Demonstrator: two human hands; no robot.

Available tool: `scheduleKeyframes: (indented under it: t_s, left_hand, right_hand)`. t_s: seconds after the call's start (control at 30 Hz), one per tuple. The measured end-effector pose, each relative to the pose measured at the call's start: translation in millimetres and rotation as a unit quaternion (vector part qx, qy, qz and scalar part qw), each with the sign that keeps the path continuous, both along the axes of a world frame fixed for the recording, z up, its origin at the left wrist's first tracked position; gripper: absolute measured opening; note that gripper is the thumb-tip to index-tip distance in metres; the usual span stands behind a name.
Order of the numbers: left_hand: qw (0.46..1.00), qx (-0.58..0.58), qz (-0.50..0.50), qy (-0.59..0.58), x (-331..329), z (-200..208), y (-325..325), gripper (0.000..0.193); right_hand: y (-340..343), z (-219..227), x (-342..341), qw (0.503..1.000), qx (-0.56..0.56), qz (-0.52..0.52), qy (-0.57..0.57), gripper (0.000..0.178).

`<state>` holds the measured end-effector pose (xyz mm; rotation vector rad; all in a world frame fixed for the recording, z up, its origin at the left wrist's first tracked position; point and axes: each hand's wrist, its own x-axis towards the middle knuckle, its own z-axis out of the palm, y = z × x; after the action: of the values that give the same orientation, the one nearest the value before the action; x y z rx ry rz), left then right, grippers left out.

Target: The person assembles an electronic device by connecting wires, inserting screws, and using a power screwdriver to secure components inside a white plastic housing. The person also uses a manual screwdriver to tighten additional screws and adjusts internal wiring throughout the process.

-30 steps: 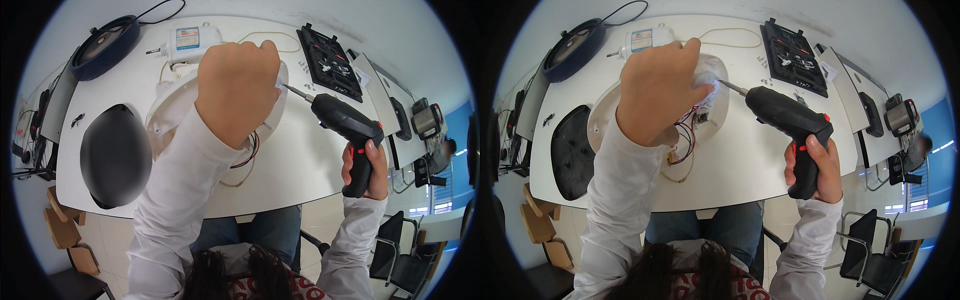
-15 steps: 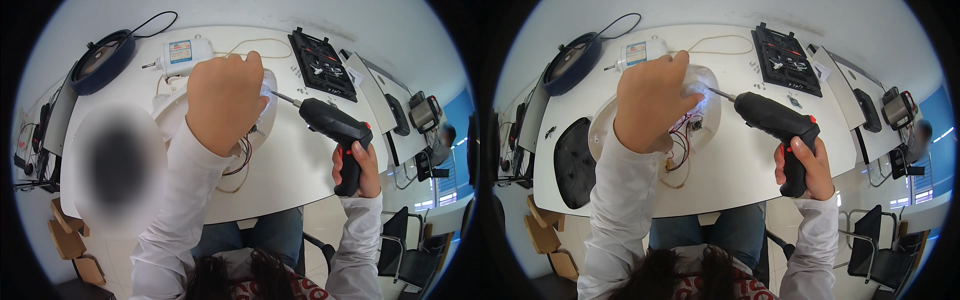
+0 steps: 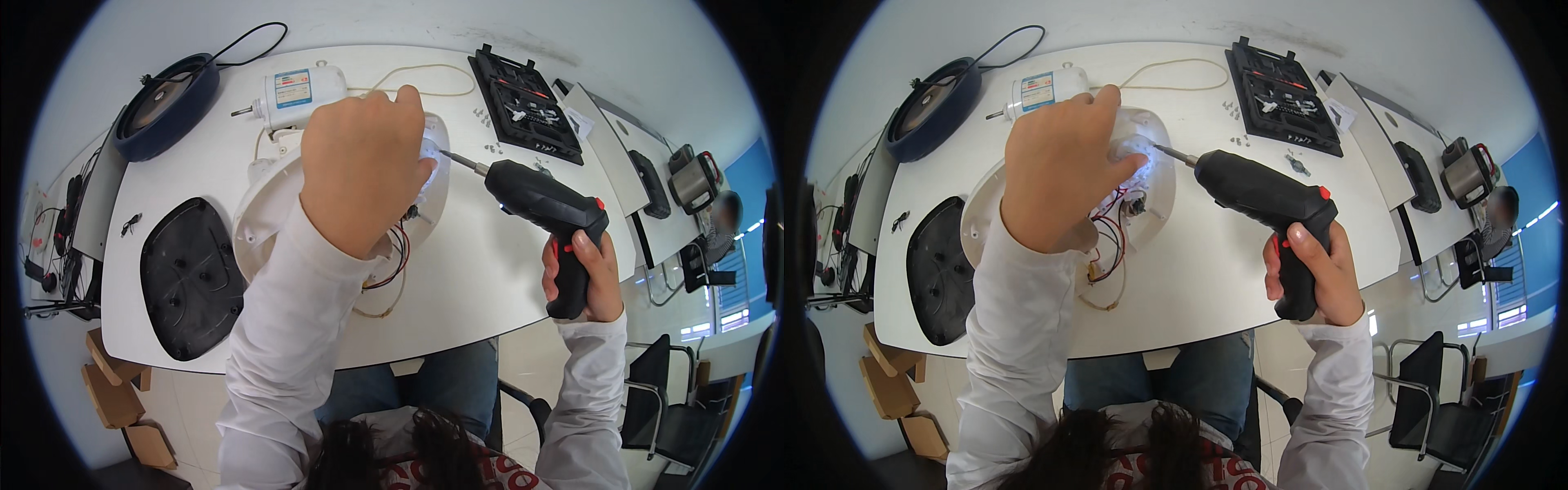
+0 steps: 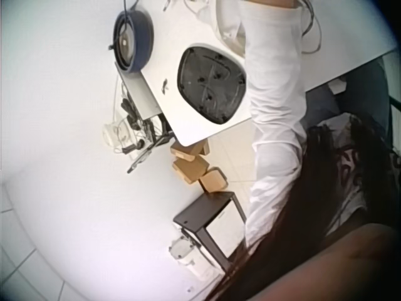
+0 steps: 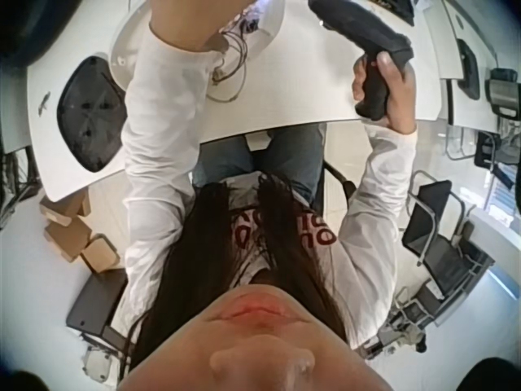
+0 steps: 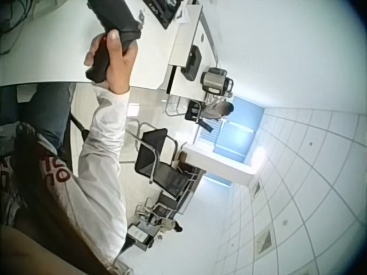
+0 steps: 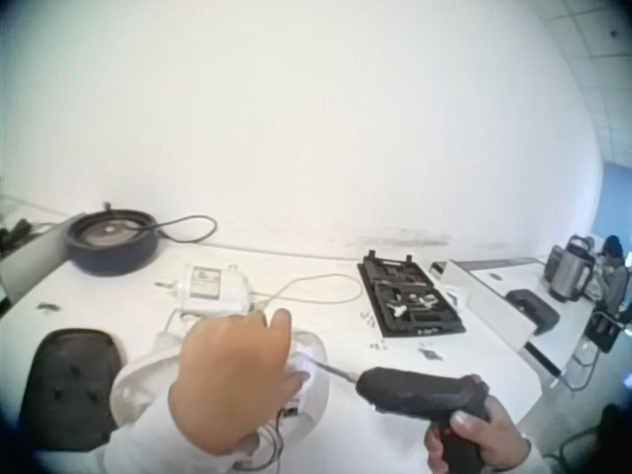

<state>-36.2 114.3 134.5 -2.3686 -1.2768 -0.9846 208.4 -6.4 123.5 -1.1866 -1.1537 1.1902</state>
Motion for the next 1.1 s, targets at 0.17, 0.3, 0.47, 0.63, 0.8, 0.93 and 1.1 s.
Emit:
scheduleKeyframes:
  t_s: [0.17,0.3,0.47,0.63,0.8,0.93,1.1]
  left_hand:
    - [1.000,0.000,-0.003,0.002,-0.3,1.0,0.2,0.038]
    - [1.000,-0.009,0.003,0.003,0.3,1.2,-0.6,0.039]
    - [1.000,-0.006,0.003,0.002,-0.5,1.1,-0.5,0.040]
    - [1.000,-0.024,0.010,0.012,0.2,2.9,-0.9,0.040]
    - [0.996,-0.071,0.037,0.035,-0.2,6.0,-2.3,0.045]
    - [0.994,-0.088,0.045,0.047,-0.1,8.2,-3.2,0.045]
    - [0.993,-0.093,0.050,0.054,0.8,9.3,-5.0,0.046]
  right_hand:
    - [0.4,0.5,2.8,1.000,0.004,0.013,-0.012,0.049]
    - [-0.1,1.4,2.6,0.999,0.020,0.027,-0.035,0.049]
    - [-0.7,-0.2,3.6,0.999,0.021,0.030,-0.039,0.049]
    - [0.6,2.4,7.0,0.993,0.038,0.067,-0.089,0.049]
    - [0.5,-0.9,8.9,0.993,0.050,0.063,-0.089,0.043]
    - [0.3,-2.2,10.8,0.991,0.068,0.060,-0.094,0.039]
    - [1.9,-2.5,14.3,0.994,0.046,0.059,-0.083,0.039]
